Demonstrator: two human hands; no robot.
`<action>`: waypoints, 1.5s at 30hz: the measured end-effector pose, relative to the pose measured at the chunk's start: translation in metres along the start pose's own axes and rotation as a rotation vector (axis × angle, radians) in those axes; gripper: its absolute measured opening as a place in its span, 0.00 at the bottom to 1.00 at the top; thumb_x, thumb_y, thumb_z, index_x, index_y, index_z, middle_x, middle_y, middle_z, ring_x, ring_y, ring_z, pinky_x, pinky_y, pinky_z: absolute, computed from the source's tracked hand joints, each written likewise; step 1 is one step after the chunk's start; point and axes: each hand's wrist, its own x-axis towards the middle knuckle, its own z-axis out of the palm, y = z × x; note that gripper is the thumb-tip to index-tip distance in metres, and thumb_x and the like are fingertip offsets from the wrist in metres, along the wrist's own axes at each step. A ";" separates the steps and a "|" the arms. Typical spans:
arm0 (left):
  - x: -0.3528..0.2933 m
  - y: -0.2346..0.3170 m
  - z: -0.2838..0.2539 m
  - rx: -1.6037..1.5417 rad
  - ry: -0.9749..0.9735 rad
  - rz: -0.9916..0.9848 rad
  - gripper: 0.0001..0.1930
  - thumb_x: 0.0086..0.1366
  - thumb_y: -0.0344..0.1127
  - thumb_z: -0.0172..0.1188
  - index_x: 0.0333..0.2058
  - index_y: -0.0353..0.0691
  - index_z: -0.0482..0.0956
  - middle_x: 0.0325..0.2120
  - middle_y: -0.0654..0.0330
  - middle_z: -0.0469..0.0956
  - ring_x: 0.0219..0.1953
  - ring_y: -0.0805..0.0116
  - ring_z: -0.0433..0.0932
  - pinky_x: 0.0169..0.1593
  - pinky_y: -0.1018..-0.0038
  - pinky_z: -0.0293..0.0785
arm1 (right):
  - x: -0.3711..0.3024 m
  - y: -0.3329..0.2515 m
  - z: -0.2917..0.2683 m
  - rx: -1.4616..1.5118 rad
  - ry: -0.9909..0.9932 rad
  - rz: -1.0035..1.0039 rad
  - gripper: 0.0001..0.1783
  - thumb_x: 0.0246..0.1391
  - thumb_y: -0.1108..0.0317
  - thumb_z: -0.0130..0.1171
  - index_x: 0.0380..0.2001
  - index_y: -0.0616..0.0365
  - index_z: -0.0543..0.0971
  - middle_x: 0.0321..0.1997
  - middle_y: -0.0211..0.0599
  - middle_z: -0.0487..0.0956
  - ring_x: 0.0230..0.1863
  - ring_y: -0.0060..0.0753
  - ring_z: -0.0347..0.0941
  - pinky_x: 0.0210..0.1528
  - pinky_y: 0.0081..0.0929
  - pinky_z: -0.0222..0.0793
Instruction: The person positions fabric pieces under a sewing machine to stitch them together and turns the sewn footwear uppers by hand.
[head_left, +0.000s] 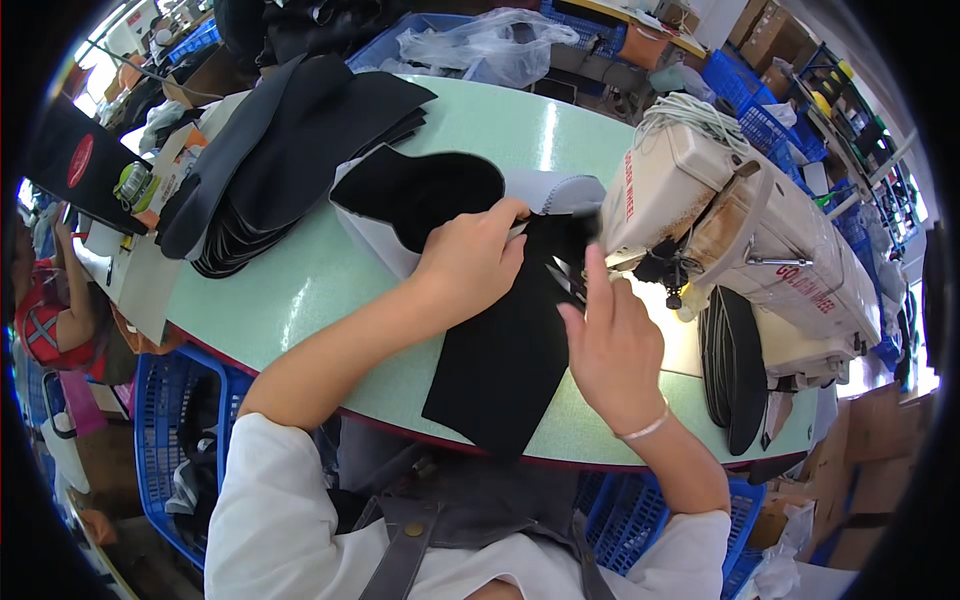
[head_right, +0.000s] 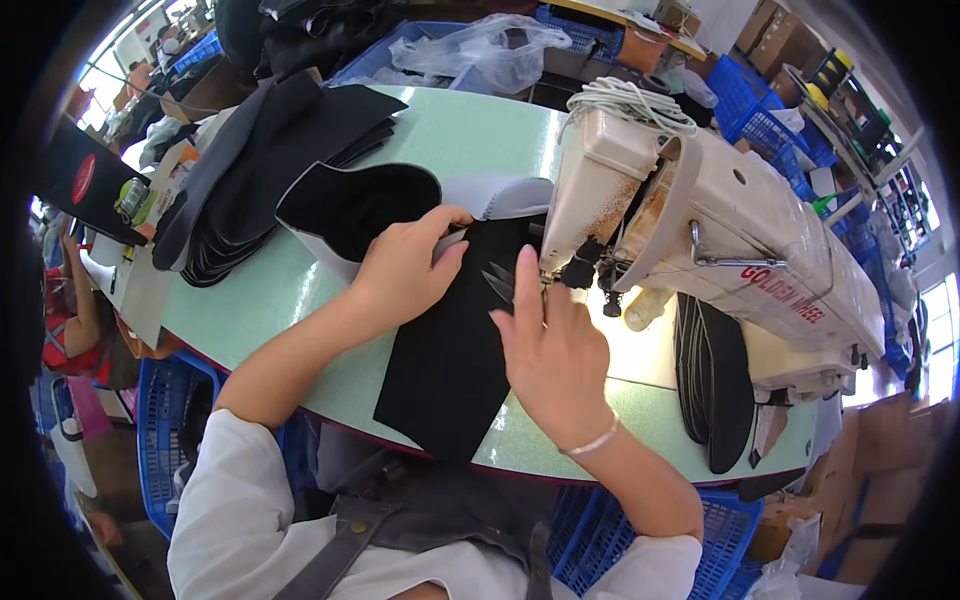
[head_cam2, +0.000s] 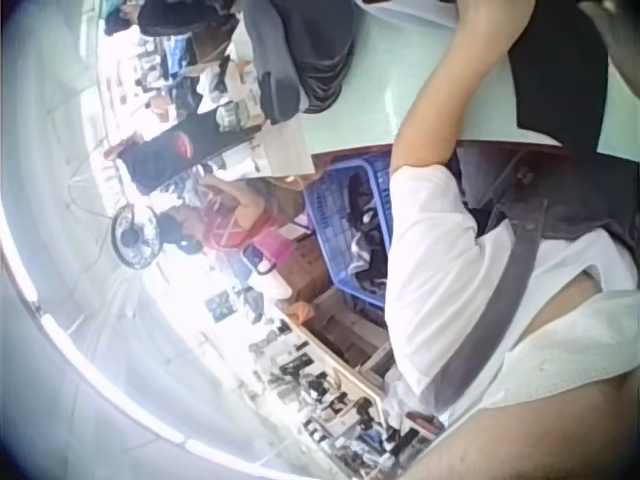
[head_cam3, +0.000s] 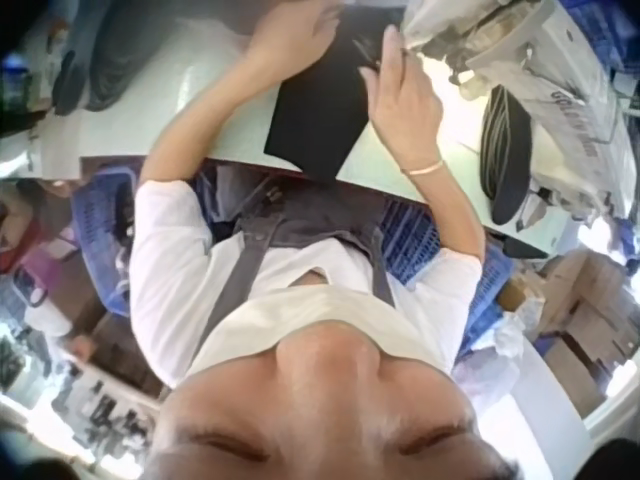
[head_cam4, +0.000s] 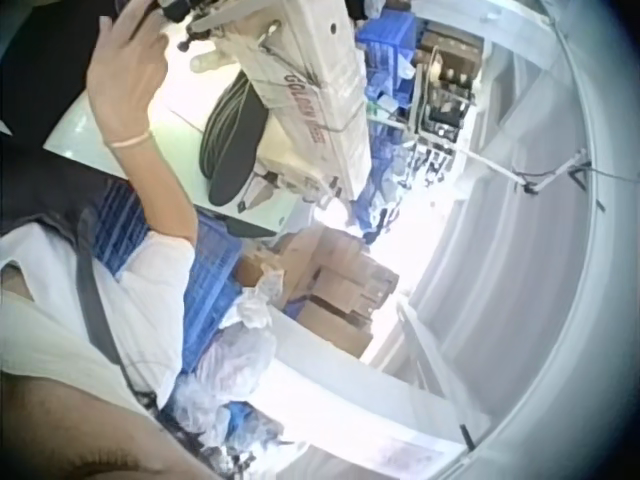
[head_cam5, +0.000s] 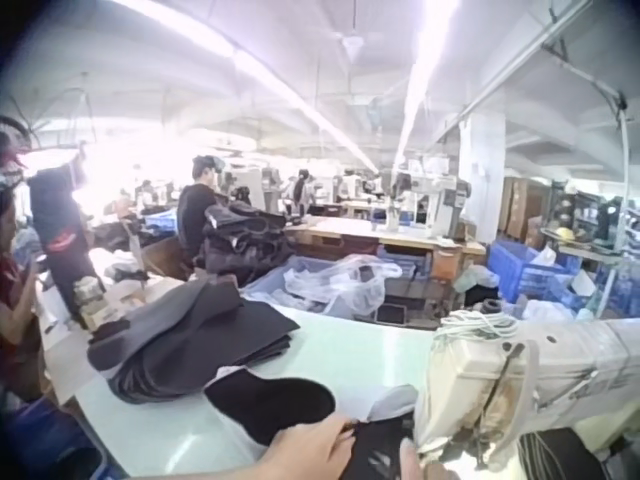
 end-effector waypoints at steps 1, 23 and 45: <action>-0.001 0.000 0.000 -0.008 0.000 0.007 0.13 0.64 0.32 0.58 0.47 0.40 0.74 0.31 0.50 0.82 0.32 0.47 0.81 0.37 0.58 0.76 | 0.005 -0.001 0.008 -0.063 0.062 -0.049 0.22 0.53 0.70 0.60 0.53 0.60 0.74 0.29 0.33 0.70 0.23 0.31 0.67 0.20 0.24 0.65; -0.049 0.005 -0.059 0.228 0.171 0.091 0.30 0.59 0.34 0.65 0.59 0.41 0.64 0.23 0.56 0.77 0.23 0.54 0.78 0.27 0.66 0.73 | -0.052 0.047 -0.020 0.007 -0.229 0.097 0.20 0.53 0.70 0.63 0.49 0.62 0.76 0.43 0.44 0.78 0.42 0.46 0.75 0.44 0.36 0.73; -0.162 -0.003 -0.082 -1.613 -0.374 -0.085 0.33 0.46 0.29 0.62 0.55 0.29 0.72 0.49 0.46 0.78 0.50 0.50 0.77 0.57 0.62 0.72 | 0.057 -0.062 0.025 0.603 0.007 -0.615 0.13 0.43 0.74 0.64 0.36 0.50 0.80 0.34 0.29 0.77 0.44 0.35 0.72 0.60 0.43 0.63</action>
